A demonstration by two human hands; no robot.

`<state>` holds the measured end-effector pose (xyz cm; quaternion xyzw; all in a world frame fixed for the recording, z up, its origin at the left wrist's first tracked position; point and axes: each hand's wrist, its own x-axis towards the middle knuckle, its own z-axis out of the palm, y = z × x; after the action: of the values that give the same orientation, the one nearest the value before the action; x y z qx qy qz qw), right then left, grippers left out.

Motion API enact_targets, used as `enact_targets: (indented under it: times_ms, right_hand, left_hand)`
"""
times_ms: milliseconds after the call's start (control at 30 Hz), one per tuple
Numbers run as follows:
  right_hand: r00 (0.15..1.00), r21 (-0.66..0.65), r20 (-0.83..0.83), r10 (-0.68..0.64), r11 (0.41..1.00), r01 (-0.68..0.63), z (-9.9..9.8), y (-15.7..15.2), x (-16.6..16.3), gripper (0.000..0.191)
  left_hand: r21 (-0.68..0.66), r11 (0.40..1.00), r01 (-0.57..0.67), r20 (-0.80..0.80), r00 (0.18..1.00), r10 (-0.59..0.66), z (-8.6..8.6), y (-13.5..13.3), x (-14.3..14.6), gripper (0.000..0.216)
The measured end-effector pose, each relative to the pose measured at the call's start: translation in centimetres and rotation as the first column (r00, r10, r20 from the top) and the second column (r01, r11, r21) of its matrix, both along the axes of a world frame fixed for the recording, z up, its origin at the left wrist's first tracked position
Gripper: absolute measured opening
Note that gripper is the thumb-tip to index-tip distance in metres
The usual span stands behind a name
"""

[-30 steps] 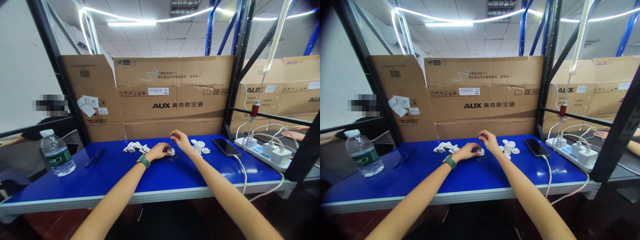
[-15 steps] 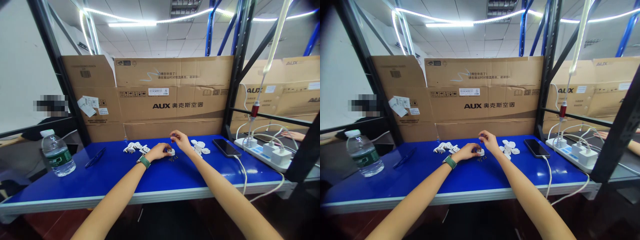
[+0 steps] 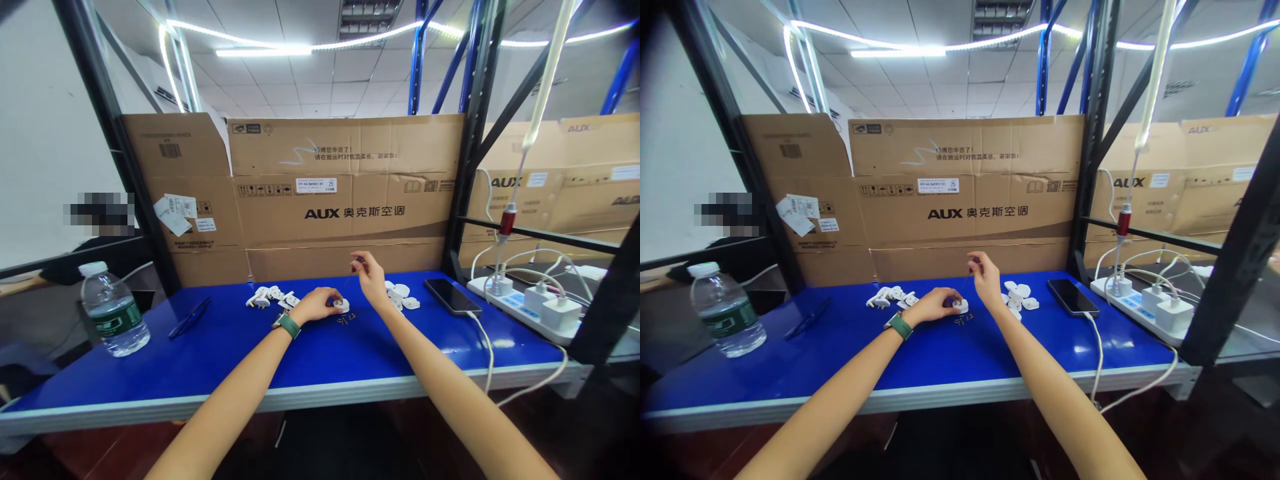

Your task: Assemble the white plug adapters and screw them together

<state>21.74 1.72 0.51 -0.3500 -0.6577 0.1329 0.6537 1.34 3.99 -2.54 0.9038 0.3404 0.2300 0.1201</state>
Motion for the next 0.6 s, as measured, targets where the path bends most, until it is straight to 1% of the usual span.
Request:
enact_targets:
  times_ms: [33, 100, 167, 233, 300, 367, 400, 467, 533, 600]
  right_hand:
    - [0.998, 0.003, -0.026, -0.063, 0.998, 0.063, 0.2, 0.0, 0.4, 0.03]
    - [0.983, -0.013, 0.01, -0.181, 0.983, 0.181, 0.5, 0.1, 1.3, 0.029]
    - [0.957, -0.007, 0.105, -0.27, 0.962, 0.272, 0.5, 0.4, 2.0, 0.028]
    - [0.923, -0.013, 0.226, -0.311, 0.947, 0.322, 0.3, 0.8, 2.5, 0.029]
    - [0.874, -0.049, 0.378, -0.306, 0.936, 0.349, -0.1, 1.2, 2.8, 0.03]
    - [0.791, -0.121, 0.554, -0.259, 0.916, 0.384, -0.4, 1.2, 2.8, 0.029]
    - [0.734, -0.165, 0.642, -0.221, 0.895, 0.414, -0.6, 1.2, 2.9, 0.029]
    - [0.616, -0.239, 0.773, -0.149, 0.831, 0.501, -1.0, 0.9, 3.0, 0.027]
    - [0.549, -0.263, 0.826, -0.124, 0.778, 0.571, -1.2, 0.7, 3.2, 0.026]
    - [0.519, -0.269, 0.841, -0.152, 0.716, 0.645, -1.4, 0.7, 3.6, 0.026]
  left_hand:
    - [-0.005, 1.0, -0.002, -0.003, 1.0, 0.002, 0.1, -0.1, 0.0, 0.034]
    - [-0.021, 1.0, -0.014, -0.011, 1.0, 0.014, 0.3, -0.3, 0.0, 0.034]
    - [-0.026, 0.999, -0.045, -0.029, 0.999, 0.044, 0.4, -0.4, 0.0, 0.033]
    - [0.004, 0.995, -0.097, -0.057, 0.994, 0.097, 0.5, -0.6, -0.1, 0.032]
    - [0.064, 0.984, -0.167, -0.098, 0.98, 0.173, 0.7, -0.7, -0.1, 0.031]
    - [0.131, 0.961, -0.245, -0.15, 0.953, 0.264, 0.8, -0.9, -0.3, 0.031]
    - [0.159, 0.945, -0.285, -0.175, 0.934, 0.311, 0.9, -1.0, -0.4, 0.031]
    - [0.195, 0.915, -0.354, -0.216, 0.894, 0.392, 0.9, -1.1, -0.6, 0.033]
    - [0.212, 0.893, -0.397, -0.241, 0.864, 0.442, 0.9, -1.1, -0.9, 0.037]
    - [0.22, 0.883, -0.415, -0.257, 0.848, 0.463, 1.0, -1.0, -1.2, 0.046]
